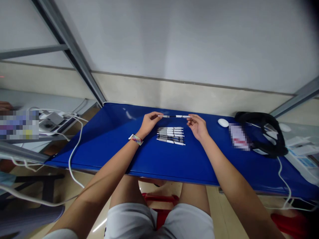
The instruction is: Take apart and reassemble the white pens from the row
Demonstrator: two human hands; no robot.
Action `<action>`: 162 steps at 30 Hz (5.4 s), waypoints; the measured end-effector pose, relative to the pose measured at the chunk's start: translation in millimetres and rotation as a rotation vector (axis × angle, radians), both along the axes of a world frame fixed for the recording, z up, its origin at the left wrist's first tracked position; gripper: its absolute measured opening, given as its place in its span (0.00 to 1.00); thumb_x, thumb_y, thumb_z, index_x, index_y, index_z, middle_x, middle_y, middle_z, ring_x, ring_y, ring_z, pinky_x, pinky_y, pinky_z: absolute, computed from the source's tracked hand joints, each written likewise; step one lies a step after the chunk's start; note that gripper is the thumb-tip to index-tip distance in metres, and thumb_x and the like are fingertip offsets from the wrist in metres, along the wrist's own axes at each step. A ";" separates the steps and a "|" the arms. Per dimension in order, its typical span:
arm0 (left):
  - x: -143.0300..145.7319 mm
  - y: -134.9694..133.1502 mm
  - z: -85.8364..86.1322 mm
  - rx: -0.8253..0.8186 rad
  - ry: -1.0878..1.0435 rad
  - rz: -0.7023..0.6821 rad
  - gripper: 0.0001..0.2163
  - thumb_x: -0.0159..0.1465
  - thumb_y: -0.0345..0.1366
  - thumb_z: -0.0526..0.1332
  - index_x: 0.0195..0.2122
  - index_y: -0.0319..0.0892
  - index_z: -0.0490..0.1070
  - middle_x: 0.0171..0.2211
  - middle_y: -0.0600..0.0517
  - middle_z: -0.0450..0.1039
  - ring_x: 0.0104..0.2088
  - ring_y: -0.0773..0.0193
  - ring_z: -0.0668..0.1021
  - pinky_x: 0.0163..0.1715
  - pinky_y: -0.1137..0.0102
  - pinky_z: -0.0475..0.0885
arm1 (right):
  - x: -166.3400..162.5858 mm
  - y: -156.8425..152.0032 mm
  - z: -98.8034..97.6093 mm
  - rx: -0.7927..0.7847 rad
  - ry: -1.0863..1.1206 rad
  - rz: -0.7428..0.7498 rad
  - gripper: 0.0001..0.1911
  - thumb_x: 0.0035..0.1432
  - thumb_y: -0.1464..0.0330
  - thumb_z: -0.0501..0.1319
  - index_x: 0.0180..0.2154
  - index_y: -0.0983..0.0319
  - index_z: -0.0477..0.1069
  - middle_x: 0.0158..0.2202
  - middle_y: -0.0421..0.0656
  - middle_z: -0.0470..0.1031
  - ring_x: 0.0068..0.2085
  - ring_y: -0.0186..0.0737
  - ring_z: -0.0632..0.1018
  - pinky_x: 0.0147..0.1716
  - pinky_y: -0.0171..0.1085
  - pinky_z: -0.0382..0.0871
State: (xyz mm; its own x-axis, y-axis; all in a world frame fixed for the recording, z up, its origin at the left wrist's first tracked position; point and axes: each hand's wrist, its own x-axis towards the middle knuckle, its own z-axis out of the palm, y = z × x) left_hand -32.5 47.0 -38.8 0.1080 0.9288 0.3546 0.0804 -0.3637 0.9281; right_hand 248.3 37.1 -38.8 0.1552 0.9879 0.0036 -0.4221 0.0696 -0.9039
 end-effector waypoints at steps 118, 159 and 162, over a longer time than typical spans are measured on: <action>7.2 -6.8 4.0 0.049 0.153 -0.046 0.17 0.70 0.42 0.66 0.58 0.43 0.75 0.36 0.49 0.82 0.39 0.58 0.83 0.49 0.60 0.74 | -14.4 -10.6 1.4 0.031 -0.211 0.084 0.13 0.47 0.63 0.75 0.36 0.60 0.82 0.31 0.44 0.82 0.30 0.38 0.78 0.35 0.40 0.74; 8.0 -5.3 3.2 0.024 -0.006 -0.031 0.13 0.59 0.39 0.76 0.43 0.42 0.83 0.40 0.46 0.85 0.41 0.58 0.83 0.49 0.60 0.78 | -0.7 -10.4 10.6 -0.093 0.084 0.374 0.19 0.59 0.61 0.66 0.50 0.59 0.81 0.38 0.47 0.82 0.33 0.40 0.77 0.25 0.36 0.73; 8.0 -6.2 3.6 0.014 0.008 -0.038 0.11 0.60 0.40 0.75 0.42 0.42 0.84 0.39 0.47 0.85 0.39 0.60 0.82 0.45 0.62 0.77 | -2.2 -8.8 10.4 -0.135 0.176 0.357 0.12 0.59 0.67 0.68 0.46 0.59 0.81 0.34 0.44 0.81 0.29 0.36 0.76 0.21 0.31 0.72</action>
